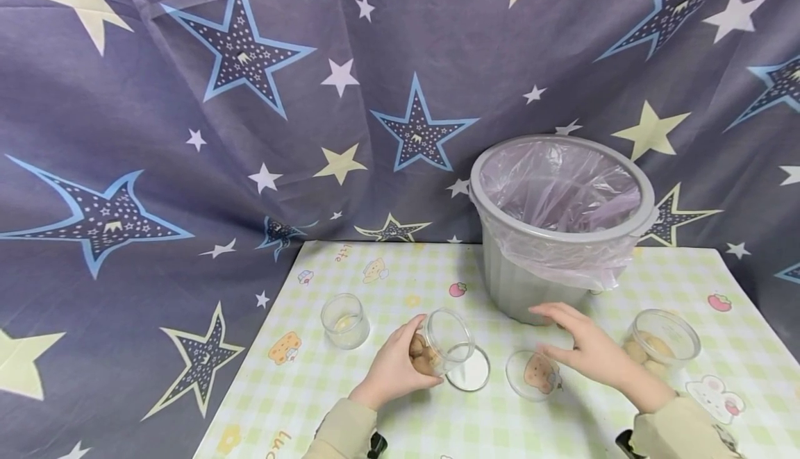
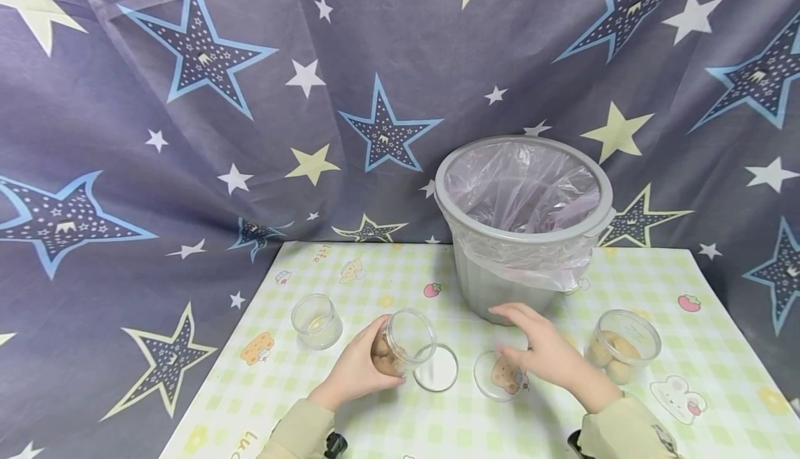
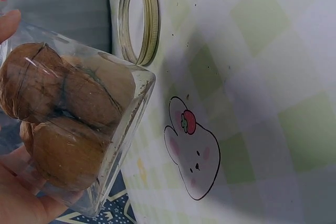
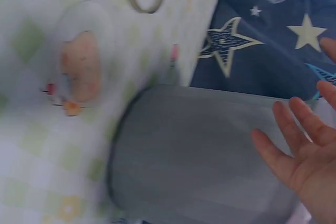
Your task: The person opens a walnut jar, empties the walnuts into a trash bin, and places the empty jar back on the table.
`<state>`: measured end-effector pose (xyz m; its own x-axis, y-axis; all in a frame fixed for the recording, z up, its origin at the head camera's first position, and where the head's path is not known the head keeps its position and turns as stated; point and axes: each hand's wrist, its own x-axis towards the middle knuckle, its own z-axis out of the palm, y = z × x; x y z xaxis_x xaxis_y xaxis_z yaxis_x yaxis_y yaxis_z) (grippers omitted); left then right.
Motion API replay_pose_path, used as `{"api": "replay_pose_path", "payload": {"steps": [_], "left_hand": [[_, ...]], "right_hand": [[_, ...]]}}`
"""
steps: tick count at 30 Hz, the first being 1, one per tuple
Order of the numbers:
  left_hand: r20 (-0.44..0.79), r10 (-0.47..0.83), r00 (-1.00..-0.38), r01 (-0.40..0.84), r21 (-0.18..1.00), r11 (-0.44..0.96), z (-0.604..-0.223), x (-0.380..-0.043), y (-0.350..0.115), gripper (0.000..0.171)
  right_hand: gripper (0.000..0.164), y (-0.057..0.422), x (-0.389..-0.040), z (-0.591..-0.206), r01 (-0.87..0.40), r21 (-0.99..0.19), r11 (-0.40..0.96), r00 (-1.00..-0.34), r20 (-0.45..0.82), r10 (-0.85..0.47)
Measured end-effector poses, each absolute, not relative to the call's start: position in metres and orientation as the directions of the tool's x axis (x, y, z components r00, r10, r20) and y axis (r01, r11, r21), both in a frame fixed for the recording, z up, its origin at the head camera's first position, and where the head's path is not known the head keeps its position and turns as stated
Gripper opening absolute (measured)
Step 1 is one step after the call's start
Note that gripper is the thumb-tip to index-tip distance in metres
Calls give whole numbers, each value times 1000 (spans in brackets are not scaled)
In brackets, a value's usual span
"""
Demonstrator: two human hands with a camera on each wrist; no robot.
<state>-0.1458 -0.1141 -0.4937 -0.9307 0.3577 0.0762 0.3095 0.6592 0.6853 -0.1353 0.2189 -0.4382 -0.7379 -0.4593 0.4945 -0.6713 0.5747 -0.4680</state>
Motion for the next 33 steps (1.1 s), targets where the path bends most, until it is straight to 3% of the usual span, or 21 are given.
{"api": "replay_pose_path", "payload": {"steps": [12, 23, 25, 28, 31, 33], "left_hand": [[83, 363, -928, 314, 697, 644, -494, -145, -114, 102], [64, 355, -933, 296, 697, 653, -495, -145, -115, 103], [69, 356, -932, 300, 696, 653, -495, -145, -115, 103], [74, 357, -931, 305, 694, 652, -495, -146, -115, 103], [72, 357, -931, 305, 690, 656, -495, -146, -116, 103], [73, 357, -931, 307, 686, 659, -495, -146, -116, 103]], "right_hand": [[53, 228, -137, -384, -743, -538, 397, -663, 669, -335], [36, 255, -149, -346, -746, -598, 293, -629, 777, -15], [35, 259, -152, -339, -679, -643, 354, -656, 748, 99], [39, 267, -158, -331, -460, -737, 496, -738, 628, 248], [49, 277, -164, -326, -248, -777, 579, -825, 483, 295], [57, 283, -170, -325, -175, -783, 597, -868, 409, 282]]}}
